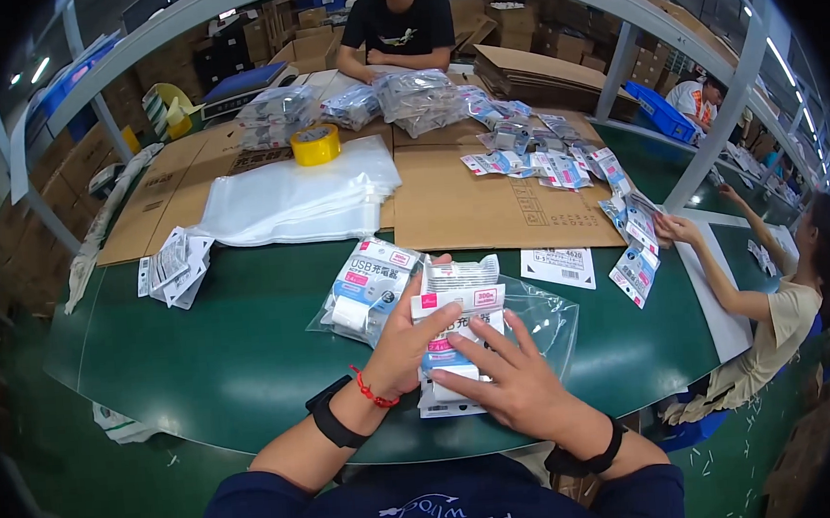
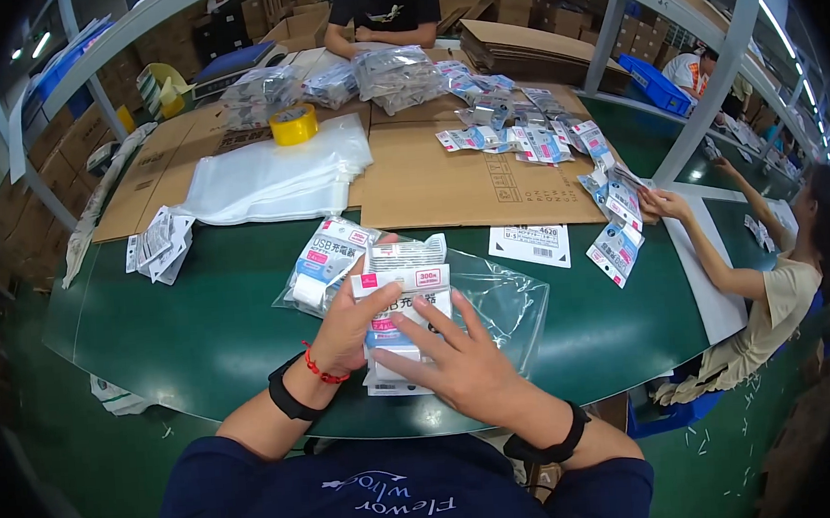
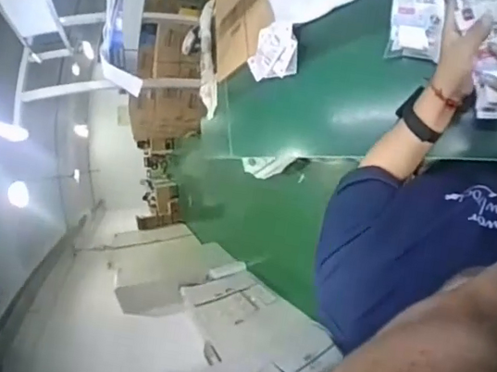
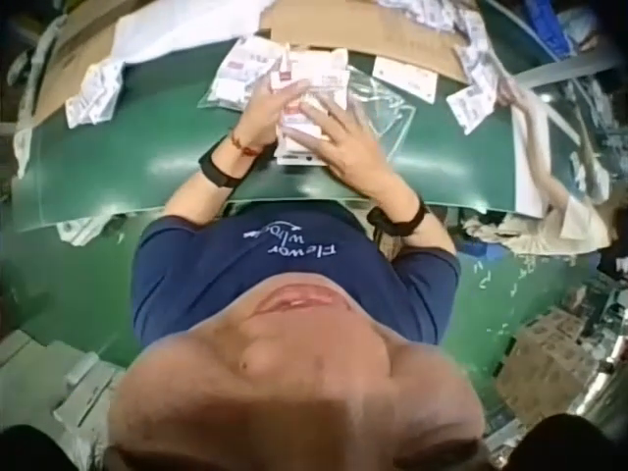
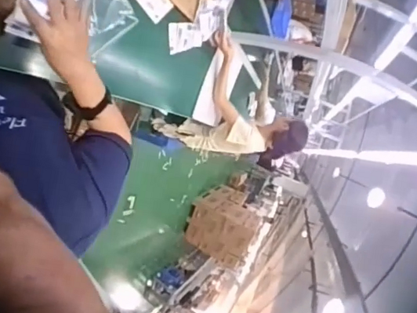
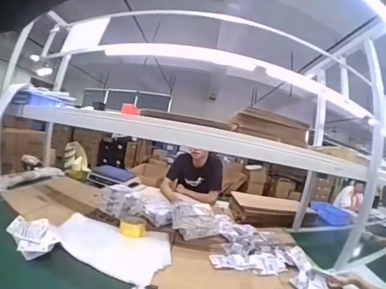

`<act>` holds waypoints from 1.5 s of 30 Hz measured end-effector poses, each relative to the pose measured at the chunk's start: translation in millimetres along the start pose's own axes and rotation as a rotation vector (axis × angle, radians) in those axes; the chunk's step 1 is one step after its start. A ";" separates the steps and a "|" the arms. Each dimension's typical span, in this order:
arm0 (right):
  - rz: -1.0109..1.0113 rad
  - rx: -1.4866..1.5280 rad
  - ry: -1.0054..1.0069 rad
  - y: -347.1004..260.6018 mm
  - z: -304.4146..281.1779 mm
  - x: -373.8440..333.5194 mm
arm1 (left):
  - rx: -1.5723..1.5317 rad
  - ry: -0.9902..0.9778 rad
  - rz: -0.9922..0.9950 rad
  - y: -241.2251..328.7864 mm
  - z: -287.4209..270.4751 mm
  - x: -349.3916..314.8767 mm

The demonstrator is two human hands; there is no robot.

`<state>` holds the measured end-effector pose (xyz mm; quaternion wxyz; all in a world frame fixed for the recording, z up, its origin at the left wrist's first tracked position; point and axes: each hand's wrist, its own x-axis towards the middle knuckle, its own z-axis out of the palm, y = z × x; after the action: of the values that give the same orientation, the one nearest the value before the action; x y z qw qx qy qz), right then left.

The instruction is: The person spreads a plastic bag on the table, fills it with small packaged chargers one by one, and inserts a paper label. They then seal the bag by hand and set the completed package aside.

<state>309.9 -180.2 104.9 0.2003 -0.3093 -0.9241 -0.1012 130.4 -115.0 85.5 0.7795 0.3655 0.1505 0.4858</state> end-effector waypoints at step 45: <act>0.939 0.997 -0.458 97.1 -52.6 -118.7 | 1.627 -0.226 0.493 -80.0 49.5 -6.7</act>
<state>472.0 -183.1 107.0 0.1411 -0.5590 -0.6487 0.4968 208.2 -162.7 61.4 0.1570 0.8796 0.2899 0.3429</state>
